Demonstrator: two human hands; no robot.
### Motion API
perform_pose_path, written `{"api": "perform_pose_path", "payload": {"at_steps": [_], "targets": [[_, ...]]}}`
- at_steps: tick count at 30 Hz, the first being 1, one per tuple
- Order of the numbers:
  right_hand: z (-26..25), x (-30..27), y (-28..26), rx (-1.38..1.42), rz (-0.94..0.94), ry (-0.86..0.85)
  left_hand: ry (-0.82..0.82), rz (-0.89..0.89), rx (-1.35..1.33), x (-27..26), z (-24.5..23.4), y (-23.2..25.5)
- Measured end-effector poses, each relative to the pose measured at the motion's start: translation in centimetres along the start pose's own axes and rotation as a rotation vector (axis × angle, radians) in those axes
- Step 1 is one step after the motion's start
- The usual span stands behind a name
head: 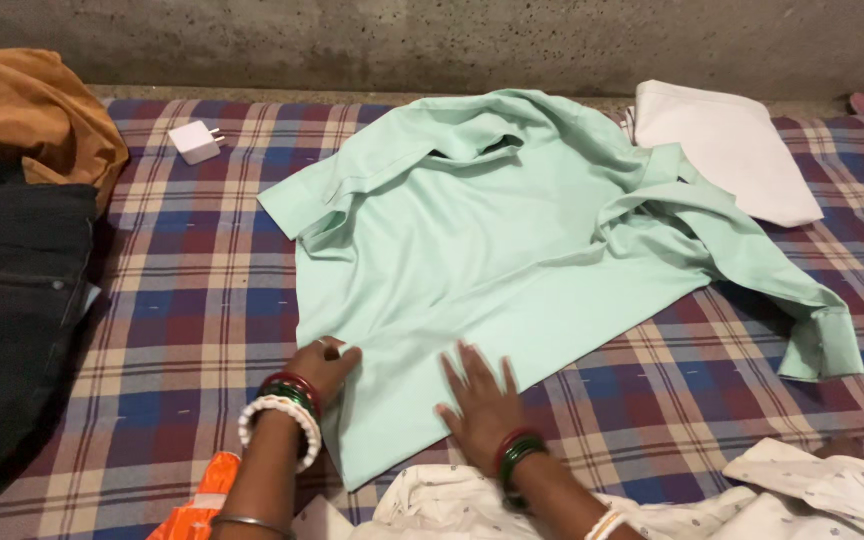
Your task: The person folds a light green shirt on a bed by smoothing it out and folding the sleeves and bottom.
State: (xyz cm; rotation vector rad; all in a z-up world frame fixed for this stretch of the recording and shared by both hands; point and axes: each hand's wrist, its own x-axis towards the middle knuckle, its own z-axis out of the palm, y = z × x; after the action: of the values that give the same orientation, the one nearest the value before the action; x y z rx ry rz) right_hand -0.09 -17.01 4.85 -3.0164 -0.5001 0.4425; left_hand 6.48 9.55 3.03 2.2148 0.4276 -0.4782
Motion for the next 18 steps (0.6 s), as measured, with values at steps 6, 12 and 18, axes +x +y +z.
{"api": "perform_pose_path", "payload": {"at_steps": [6, 12, 18], "targets": [[-0.4, -1.8, -8.2, 0.195, -0.483, -0.111, 0.15, -0.044, -0.037, -1.4, -1.9, -0.9], [-0.2, 0.6, -3.4, 0.502, -0.411, 0.076, 0.539, 0.233, 0.239, -6.2, 0.0, 4.1], [-0.7, 3.1, 8.5, 0.141, 0.053, 0.353, 0.327, 0.73, 0.523, -8.2, 11.1, 8.7]]}}
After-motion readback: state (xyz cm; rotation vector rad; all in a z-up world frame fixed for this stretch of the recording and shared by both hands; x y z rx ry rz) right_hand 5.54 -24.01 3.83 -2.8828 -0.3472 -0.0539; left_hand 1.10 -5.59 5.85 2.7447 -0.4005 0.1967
